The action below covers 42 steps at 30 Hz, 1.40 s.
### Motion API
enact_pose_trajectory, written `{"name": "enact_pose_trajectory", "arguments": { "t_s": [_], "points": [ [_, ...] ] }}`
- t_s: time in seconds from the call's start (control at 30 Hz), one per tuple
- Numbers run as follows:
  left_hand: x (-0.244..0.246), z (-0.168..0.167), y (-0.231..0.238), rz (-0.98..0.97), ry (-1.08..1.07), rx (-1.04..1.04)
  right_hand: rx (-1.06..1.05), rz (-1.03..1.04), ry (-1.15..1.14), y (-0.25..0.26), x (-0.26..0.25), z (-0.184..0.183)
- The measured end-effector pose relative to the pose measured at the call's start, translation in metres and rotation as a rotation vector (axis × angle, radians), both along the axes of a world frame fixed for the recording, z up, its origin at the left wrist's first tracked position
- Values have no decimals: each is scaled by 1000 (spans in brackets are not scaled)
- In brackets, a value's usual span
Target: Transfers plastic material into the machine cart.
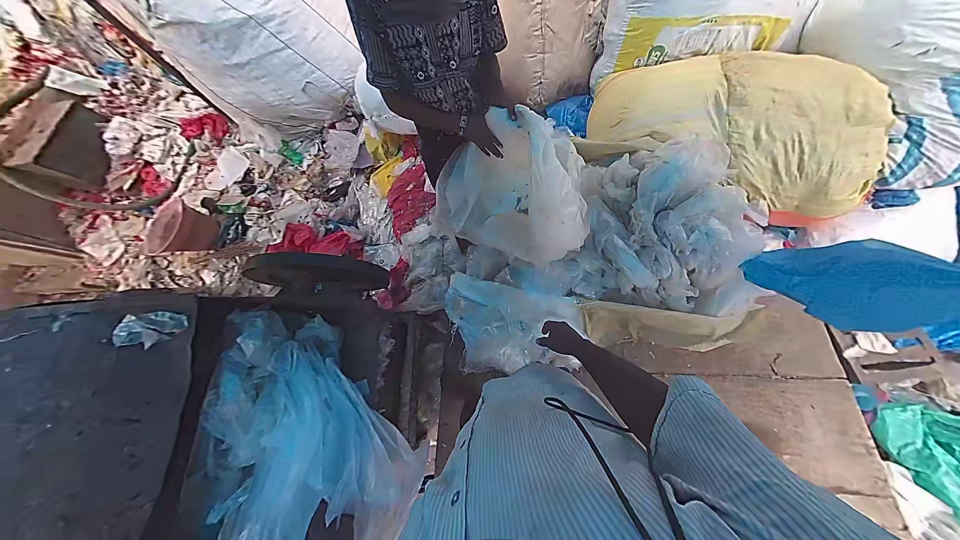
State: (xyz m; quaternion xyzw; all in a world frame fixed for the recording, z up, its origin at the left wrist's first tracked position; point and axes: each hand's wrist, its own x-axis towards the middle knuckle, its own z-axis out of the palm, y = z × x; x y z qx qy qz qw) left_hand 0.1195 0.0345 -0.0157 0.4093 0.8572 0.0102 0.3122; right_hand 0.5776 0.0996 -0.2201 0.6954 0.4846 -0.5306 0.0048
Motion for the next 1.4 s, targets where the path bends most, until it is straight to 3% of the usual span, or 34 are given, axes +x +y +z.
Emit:
{"name": "enact_pose_trajectory", "arguments": {
  "t_s": [0.13,0.3,0.47,0.53,0.67,0.73,0.8,0.87,0.93,1.03,1.17,1.23,1.3,1.4],
  "points": [
    [-61,-73,-15,0,0,123,-34,-295,42,-13,8,-11],
    [-67,-84,-21,69,-50,190,9,-983,201,1,23,-2],
    [-69,-91,-26,81,-81,243,138,-1342,227,21,54,10],
    [-71,-93,-27,96,-99,259,194,-1226,79,30,70,15],
    [-76,-94,-28,109,-108,261,421,-710,-380,61,98,38],
    [-77,-92,-27,114,-115,242,604,-655,-428,89,104,56],
    [-77,-87,-26,130,-122,239,833,-615,-351,117,100,91],
    [-78,-84,-24,150,-122,251,1046,-547,-111,145,86,138],
    [-80,-81,-22,178,-128,273,1127,-460,153,170,59,194],
    [-85,-70,-19,258,-150,334,1193,-310,510,206,-9,256],
    [-89,-31,-12,403,-121,504,1020,-104,696,199,-144,302],
    [-91,-7,-12,502,-69,697,949,161,779,172,-217,304],
    [-89,21,-16,574,-31,993,860,442,883,143,-289,283],
    [-69,64,-12,460,203,1302,556,960,715,88,-364,255]
  ]
}}
